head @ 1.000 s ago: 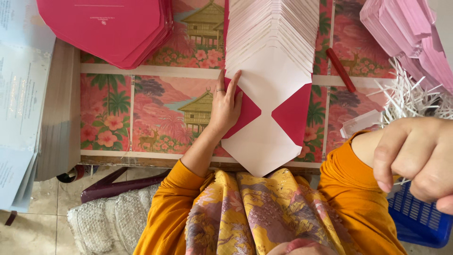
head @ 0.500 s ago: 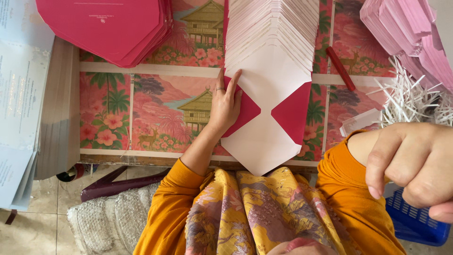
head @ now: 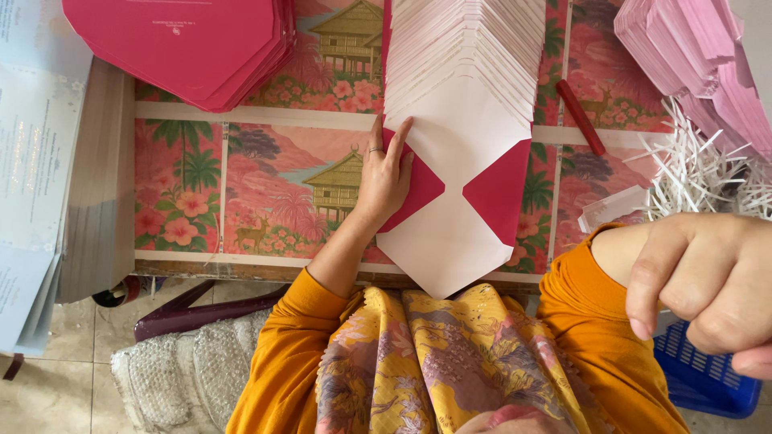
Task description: The person prepares wedding invitation envelopes by hand, using a pink plastic tool to press down the flaps and then sliding invitation cards into a stack of envelopes one at a time.
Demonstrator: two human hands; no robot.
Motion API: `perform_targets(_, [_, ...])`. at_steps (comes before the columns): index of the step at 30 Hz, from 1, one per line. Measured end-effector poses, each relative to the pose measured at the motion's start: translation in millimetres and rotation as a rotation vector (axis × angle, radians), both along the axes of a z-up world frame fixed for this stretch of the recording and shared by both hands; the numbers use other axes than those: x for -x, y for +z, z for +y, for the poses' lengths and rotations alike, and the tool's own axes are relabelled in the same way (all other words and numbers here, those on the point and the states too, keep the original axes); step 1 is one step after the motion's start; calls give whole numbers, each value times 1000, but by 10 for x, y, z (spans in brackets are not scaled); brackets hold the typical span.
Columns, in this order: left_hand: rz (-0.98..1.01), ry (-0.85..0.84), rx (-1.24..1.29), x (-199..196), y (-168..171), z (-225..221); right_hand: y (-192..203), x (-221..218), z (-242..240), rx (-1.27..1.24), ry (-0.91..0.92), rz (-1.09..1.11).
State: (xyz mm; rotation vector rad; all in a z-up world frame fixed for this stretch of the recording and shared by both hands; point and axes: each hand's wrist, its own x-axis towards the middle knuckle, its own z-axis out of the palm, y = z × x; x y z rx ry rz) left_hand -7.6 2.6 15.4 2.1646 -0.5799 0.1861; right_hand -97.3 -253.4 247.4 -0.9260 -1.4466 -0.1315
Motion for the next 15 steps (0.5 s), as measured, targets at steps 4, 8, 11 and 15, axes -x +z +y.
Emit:
perform_targets(4, [-4,6,-6,4,0,2,50,6,15,69,-7,15])
perform_targets(8, [-1,13,-10,-2,-20,0,469,23,79,519,-253,332])
perform_targets(11, [-10,16,-21,4,-10,5,-46,-419,-128,526,-617,380])
perform_targets(15, [-8,19,-30,3,-71,-2,-590,-1441,-93,286,-858,982])
